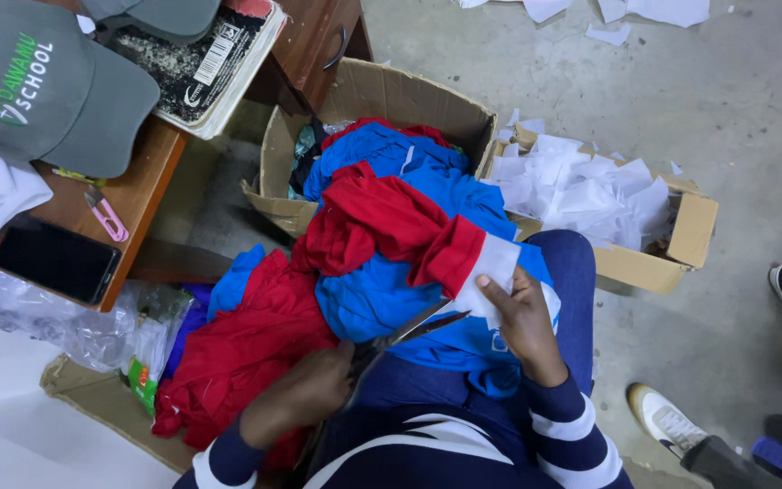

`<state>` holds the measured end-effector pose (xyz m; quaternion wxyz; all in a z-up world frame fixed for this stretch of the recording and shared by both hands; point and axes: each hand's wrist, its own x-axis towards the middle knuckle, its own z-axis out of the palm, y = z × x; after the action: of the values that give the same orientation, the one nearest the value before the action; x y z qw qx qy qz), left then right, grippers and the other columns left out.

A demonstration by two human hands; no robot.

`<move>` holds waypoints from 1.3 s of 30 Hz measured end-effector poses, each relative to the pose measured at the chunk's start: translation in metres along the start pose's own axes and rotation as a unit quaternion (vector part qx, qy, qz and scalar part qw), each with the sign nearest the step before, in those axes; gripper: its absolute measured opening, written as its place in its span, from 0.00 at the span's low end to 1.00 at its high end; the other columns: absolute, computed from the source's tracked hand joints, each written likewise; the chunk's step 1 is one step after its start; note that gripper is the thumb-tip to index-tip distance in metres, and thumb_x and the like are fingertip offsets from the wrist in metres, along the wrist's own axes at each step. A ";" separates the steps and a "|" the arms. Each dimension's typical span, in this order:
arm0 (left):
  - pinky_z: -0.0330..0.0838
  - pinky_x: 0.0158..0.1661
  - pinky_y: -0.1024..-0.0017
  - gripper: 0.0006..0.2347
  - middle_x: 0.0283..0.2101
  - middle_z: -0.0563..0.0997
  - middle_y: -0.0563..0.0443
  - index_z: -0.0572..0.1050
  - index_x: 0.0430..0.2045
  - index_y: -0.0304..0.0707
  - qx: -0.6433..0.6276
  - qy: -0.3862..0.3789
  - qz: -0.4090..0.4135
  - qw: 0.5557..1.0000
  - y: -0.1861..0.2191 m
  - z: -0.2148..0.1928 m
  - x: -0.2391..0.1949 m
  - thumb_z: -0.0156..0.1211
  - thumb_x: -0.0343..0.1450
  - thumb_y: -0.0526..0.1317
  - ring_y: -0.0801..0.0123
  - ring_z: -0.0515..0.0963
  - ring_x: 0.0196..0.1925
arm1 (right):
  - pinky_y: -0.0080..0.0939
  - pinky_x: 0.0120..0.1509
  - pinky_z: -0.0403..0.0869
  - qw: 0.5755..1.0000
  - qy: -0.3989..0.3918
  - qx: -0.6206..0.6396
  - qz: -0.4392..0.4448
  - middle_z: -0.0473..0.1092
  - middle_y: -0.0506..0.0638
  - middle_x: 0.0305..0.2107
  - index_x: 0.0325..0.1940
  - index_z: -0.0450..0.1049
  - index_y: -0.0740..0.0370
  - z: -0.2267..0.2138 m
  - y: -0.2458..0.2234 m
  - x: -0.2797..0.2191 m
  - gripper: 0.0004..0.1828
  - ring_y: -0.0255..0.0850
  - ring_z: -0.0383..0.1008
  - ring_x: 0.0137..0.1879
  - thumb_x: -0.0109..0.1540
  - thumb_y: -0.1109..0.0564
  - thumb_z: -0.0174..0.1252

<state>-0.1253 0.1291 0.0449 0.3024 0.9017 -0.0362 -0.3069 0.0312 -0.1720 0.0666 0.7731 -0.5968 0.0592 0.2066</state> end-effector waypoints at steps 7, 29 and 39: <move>0.70 0.39 0.46 0.10 0.38 0.82 0.37 0.69 0.37 0.38 -0.128 0.024 -0.016 0.991 0.037 0.021 -0.001 0.61 0.70 0.41 0.41 0.83 0.38 | 0.49 0.65 0.79 0.996 0.006 0.077 -0.039 0.77 0.61 0.58 0.66 0.72 0.67 0.017 0.028 -0.003 0.27 0.52 0.80 0.62 0.64 0.54 0.62; 0.68 0.39 0.39 0.10 0.33 0.83 0.29 0.69 0.36 0.34 -0.059 0.063 -0.025 0.996 0.054 0.026 0.031 0.61 0.71 0.39 0.25 0.80 0.38 | 0.45 0.67 0.77 0.980 -0.037 -0.143 -0.137 0.81 0.52 0.53 0.62 0.76 0.60 0.021 0.018 -0.027 0.20 0.44 0.81 0.61 0.67 0.52 0.60; 0.69 0.38 0.38 0.08 0.36 0.83 0.29 0.68 0.39 0.32 -0.034 0.098 -0.011 0.995 0.057 0.024 0.044 0.54 0.68 0.32 0.25 0.79 0.37 | 0.37 0.26 0.46 0.968 -0.012 -0.193 -0.159 0.46 0.37 0.12 0.15 0.45 0.50 0.016 0.031 -0.027 0.36 0.29 0.43 0.20 0.66 0.53 0.64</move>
<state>-0.0967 0.0592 0.0386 0.3316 0.9170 0.0142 -0.2213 -0.0073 -0.1577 0.0525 0.6670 -0.7338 -0.0862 0.0957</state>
